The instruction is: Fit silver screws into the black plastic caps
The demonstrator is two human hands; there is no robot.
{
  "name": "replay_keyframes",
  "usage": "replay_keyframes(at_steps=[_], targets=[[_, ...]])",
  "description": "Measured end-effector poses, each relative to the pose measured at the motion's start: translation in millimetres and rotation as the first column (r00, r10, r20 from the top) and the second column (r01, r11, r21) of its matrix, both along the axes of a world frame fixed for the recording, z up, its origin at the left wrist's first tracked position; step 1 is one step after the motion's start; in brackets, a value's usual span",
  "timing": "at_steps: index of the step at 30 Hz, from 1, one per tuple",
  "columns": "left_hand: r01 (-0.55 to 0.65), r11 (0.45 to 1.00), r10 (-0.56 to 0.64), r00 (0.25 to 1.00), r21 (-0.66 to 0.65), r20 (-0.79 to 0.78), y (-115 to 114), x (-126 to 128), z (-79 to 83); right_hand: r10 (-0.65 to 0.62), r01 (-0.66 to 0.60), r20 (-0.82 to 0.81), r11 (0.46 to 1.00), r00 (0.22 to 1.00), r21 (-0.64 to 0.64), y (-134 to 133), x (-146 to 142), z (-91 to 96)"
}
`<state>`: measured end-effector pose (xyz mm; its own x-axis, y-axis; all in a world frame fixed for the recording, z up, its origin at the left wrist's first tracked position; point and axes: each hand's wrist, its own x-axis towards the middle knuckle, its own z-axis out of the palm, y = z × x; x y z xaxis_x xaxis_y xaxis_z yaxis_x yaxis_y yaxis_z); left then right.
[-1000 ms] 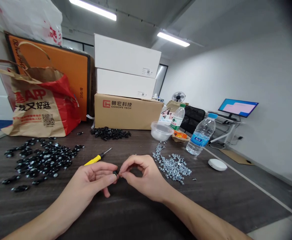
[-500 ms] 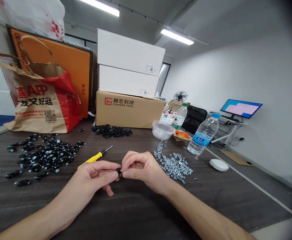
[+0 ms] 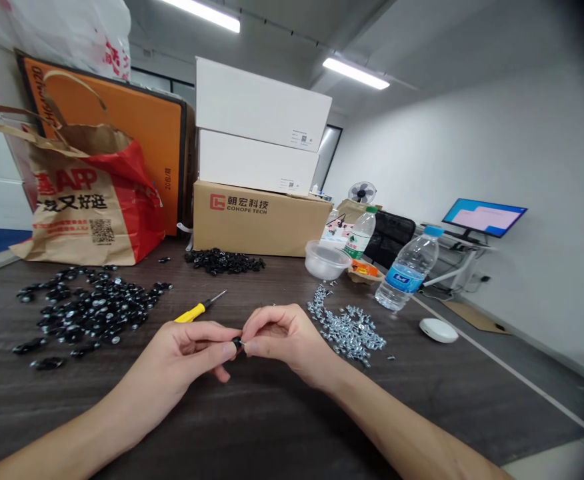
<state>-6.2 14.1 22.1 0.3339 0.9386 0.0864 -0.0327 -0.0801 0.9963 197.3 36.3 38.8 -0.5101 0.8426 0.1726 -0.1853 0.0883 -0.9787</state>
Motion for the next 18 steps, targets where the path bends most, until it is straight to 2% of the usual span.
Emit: replay_keyframes(at_steps=[6,10,15,18], targets=[[0.01,0.998,-0.01,1.0,0.065,0.006,-0.8,-1.8,0.2,-0.021,0.022,0.025,1.0,0.999,-0.015,-1.9,-0.5,1.7],[-0.011,0.995,0.016,0.999,0.098,-0.052,-2.7,-4.1,-3.0,-0.002,0.003,0.032,1.0,0.999,-0.005,-4.8,-1.8,5.3],[-0.035,0.995,0.043,0.995,0.09,-0.088,-4.6,-2.9,-2.8,0.016,-0.016,0.034,1.0,0.999,-0.003,-7.1,-2.0,7.0],[-0.057,0.997,0.059,0.998,0.059,-0.025,-6.1,-0.3,0.5,0.002,-0.002,0.039,1.0,0.999,0.003,-8.7,-3.4,5.6]])
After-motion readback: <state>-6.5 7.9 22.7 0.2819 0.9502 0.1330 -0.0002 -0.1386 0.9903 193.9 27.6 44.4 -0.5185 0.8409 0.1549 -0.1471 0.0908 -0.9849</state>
